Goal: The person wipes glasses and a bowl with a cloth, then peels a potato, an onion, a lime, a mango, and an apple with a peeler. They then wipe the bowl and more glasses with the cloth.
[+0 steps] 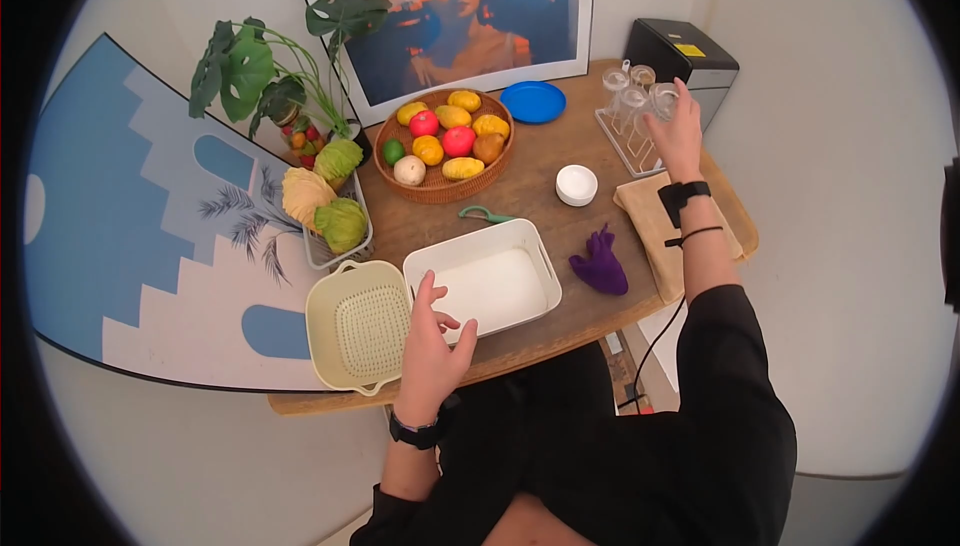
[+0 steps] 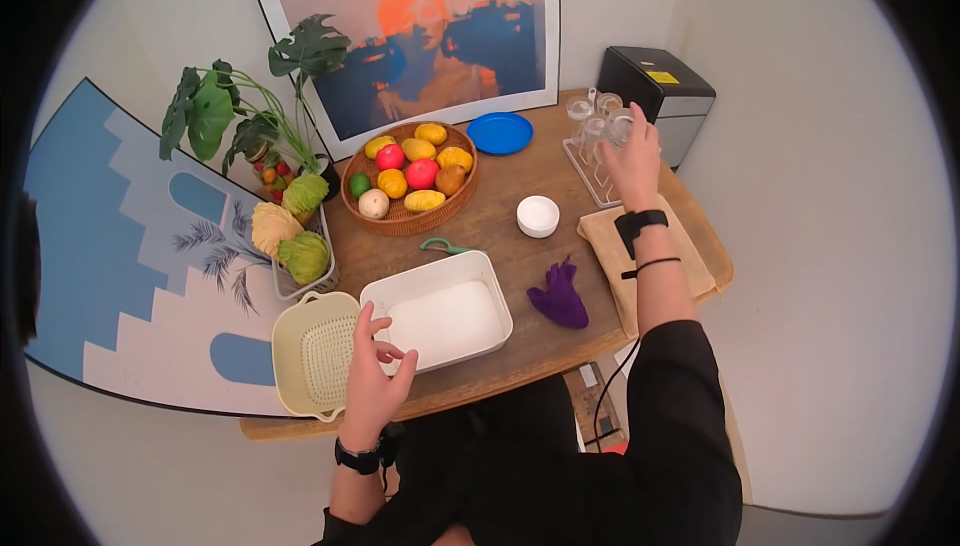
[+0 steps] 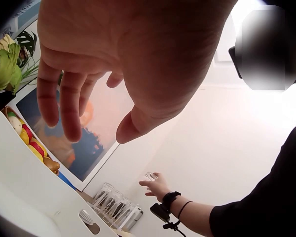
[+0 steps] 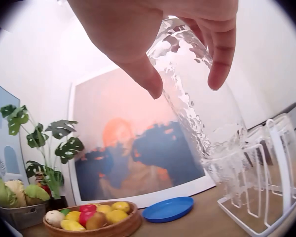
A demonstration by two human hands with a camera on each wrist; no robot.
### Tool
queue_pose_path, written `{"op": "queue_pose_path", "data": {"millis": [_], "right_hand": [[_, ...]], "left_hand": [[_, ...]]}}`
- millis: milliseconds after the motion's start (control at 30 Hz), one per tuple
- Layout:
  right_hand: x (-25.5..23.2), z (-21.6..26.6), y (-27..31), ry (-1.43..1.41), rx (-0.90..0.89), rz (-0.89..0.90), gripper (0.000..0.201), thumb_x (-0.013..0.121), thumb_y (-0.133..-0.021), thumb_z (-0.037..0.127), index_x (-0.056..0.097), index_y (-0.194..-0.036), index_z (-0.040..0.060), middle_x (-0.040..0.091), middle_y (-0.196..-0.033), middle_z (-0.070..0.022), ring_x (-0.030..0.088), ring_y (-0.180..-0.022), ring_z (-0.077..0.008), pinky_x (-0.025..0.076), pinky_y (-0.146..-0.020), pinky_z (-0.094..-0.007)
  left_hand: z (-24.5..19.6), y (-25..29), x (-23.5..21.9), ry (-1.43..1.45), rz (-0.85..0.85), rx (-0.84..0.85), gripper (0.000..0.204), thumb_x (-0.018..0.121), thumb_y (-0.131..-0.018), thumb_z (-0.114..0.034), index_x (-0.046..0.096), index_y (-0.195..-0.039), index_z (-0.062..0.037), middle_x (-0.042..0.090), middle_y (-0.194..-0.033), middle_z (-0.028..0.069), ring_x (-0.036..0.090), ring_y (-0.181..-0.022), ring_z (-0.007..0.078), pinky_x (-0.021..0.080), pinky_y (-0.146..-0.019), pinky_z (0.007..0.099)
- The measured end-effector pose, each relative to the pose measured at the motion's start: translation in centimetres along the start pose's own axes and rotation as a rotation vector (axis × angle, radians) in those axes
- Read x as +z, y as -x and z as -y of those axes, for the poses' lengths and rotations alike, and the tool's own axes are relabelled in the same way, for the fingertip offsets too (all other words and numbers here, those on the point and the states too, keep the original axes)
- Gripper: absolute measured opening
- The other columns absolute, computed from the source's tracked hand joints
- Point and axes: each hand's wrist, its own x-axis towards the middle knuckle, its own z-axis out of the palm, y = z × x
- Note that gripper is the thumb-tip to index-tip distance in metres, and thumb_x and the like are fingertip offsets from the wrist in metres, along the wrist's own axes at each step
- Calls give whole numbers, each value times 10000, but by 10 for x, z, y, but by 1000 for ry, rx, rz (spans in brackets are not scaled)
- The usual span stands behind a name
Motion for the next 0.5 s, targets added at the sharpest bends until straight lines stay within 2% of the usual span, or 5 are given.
{"op": "queue_pose_path", "data": {"millis": [33, 267, 367, 433, 500], "right_hand": [[2, -6, -8, 24, 89, 21, 809, 805, -780, 171, 397, -1477, 128, 556, -1300, -233, 563, -1200, -407, 496, -997, -465], [42, -43, -25, 152, 144, 166, 757, 804, -773, 180, 427, -1429, 147, 545, -1307, -247, 579, -1172, -449, 499, -986, -487], [58, -54, -23, 207, 213, 207, 748, 813, -758, 232, 442, -1399, 131, 575, -1273, -241, 591, -1159, -444, 500, -972, -499], [69, -66, -21, 478, 164, 261, 735, 813, -751, 328, 462, -1363, 123, 624, -1233, -215, 587, -1186, -415, 478, -971, -534], [75, -72, -20, 546, 167, 294, 727, 807, -752, 367, 470, -1346, 120, 643, -1221, -198, 580, -1206, -396, 460, -976, -552]], "left_hand": [[-1, 0, 1, 17, 13, -42, 851, 737, -851, -77, 248, -1542, 6, 556, -1313, 167, 626, -853, 163, 528, -753, 306], [11, 4, 8, -31, 11, -78, 865, 746, -852, -96, 241, -1546, 16, 561, -1308, 170, 627, -827, 166, 532, -764, 306], [13, 5, 5, -76, -5, -24, 862, 745, -854, -94, 244, -1546, 20, 560, -1311, 175, 628, -828, 163, 538, -756, 298], [11, 4, 3, -68, -3, -30, 822, 730, -866, -116, 268, -1527, 44, 552, -1312, 216, 615, -818, 199, 546, -733, 334], [15, 3, 3, -70, -10, -39, 819, 729, -867, -116, 270, -1527, 42, 553, -1310, 218, 614, -819, 205, 544, -747, 339]]}}
